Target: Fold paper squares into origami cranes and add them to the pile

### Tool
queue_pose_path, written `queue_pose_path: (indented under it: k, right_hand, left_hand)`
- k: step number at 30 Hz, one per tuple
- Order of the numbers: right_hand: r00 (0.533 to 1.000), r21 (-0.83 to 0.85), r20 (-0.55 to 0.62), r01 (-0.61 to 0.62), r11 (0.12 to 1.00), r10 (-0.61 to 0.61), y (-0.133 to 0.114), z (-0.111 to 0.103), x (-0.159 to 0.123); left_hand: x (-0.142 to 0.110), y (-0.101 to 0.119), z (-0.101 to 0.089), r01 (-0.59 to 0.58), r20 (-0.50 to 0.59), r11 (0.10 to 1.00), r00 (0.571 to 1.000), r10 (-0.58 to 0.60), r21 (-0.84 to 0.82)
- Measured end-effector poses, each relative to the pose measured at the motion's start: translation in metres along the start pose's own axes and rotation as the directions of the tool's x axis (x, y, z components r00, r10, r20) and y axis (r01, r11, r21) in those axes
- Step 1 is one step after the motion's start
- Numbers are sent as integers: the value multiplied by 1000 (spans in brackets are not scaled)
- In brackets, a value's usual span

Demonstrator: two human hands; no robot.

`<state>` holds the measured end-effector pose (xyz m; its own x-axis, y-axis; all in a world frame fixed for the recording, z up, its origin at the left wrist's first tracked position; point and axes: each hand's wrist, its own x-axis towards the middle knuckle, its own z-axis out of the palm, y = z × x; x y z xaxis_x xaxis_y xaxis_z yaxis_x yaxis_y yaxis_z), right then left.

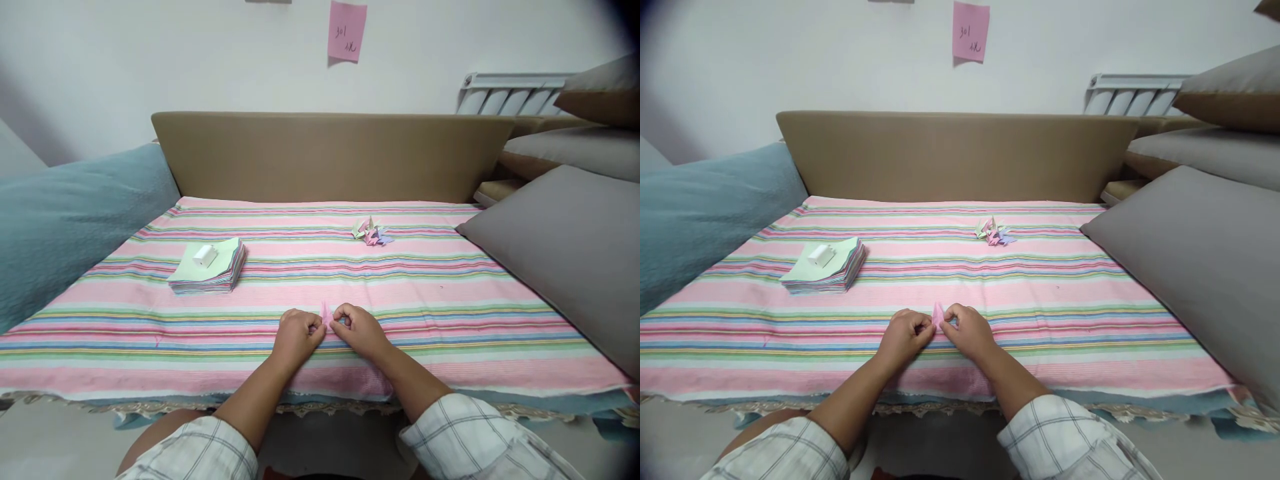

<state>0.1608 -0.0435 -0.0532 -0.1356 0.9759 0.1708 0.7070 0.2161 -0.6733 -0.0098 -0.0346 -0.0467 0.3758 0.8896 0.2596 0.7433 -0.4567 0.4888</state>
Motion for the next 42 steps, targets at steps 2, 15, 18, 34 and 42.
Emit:
queue_pose_path:
  k: [2, 15, 18, 34, 42]
  right_hand:
    - [1000, 6, -18, -20, 1000, 21, 1, 1, 0]
    - [991, -43, -3, 133, 990, -133, 5, 6, 0]
    - [991, -58, 9, 133, 989, -133, 6, 6, 1]
    - [996, -87, 43, 82, 993, -79, 4, 7, 6]
    - [995, -87, 11, 104, 991, -104, 5, 8, 6]
  left_hand:
    - [0, 0, 1, 23, -16, 1000, 1000, -23, 0]
    - [-7, -6, 6, -120, -47, 993, 992, 121, 25]
    - [-9, -8, 7, -138, -61, 989, 988, 141, 53]
    - [-13, -5, 10, -209, -126, 966, 965, 229, 151]
    - [-12, -3, 8, -263, -104, 948, 953, 284, 177]
